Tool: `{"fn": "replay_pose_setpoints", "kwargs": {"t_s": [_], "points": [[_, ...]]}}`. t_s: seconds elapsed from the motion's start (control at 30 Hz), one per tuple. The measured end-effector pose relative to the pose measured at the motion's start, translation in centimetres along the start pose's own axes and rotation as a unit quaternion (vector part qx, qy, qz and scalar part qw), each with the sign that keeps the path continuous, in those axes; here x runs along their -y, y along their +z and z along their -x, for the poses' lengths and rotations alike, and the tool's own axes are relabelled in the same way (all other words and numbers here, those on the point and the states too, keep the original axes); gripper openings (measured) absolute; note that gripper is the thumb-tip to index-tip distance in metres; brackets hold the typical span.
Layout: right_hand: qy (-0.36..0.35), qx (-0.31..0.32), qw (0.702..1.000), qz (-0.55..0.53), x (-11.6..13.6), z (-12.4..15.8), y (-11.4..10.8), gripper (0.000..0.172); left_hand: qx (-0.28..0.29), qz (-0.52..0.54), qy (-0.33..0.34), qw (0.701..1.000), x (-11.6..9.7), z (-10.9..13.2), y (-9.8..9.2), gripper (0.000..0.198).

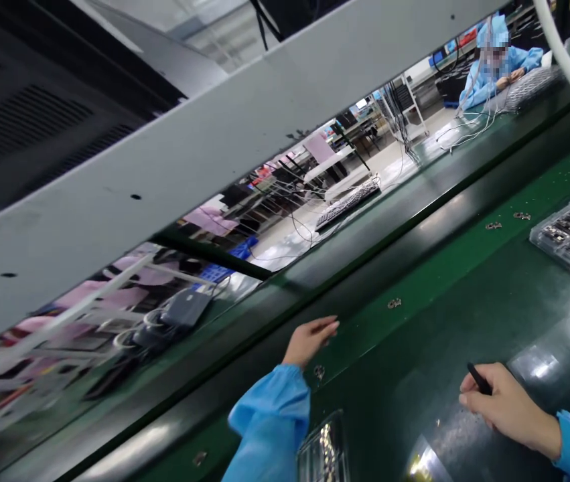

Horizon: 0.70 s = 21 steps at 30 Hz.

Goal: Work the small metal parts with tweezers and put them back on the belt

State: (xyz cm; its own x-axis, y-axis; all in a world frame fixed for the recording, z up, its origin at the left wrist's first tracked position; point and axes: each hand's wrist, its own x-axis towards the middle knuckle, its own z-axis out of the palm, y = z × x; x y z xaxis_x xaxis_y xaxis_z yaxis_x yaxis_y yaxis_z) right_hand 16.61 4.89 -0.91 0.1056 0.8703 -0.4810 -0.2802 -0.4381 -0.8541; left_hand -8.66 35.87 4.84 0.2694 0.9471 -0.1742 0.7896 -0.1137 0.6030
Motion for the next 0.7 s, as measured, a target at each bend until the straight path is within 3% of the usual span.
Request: {"fn": "replay_pose_setpoints", "kwargs": {"t_s": [0.1,0.17,0.27,0.37,0.43,0.53,0.7], "points": [[-0.006,0.014,1.000,0.005,-0.5,-0.4,0.3,0.012,-0.040,-0.060,-0.012,0.997,2.7,2.0,-2.9,0.040],[-0.011,0.023,1.000,0.011,-0.8,-0.6,0.3,0.011,-0.056,-0.086,0.010,0.995,3.1,2.8,-2.6,0.032],[-0.027,0.030,0.999,0.023,-1.0,-0.7,0.3,0.014,-0.041,-0.089,0.078,0.992,1.6,2.0,1.5,0.027],[-0.033,0.029,0.999,0.030,-0.9,-0.7,0.2,0.020,0.007,-0.076,0.140,0.987,-0.6,-0.7,6.8,0.028],[-0.034,0.035,0.998,0.032,-0.9,-0.6,0.0,0.024,0.033,-0.077,0.158,0.984,-1.7,-2.5,9.2,0.029],[-0.028,0.047,0.997,0.046,-1.4,-0.6,-0.4,0.030,0.054,-0.089,0.162,0.981,-2.3,-3.3,10.6,0.023],[-0.010,0.070,0.994,0.079,-2.9,-1.0,-1.6,0.038,0.042,-0.099,0.126,0.986,-1.6,-1.9,10.4,0.023]]}}
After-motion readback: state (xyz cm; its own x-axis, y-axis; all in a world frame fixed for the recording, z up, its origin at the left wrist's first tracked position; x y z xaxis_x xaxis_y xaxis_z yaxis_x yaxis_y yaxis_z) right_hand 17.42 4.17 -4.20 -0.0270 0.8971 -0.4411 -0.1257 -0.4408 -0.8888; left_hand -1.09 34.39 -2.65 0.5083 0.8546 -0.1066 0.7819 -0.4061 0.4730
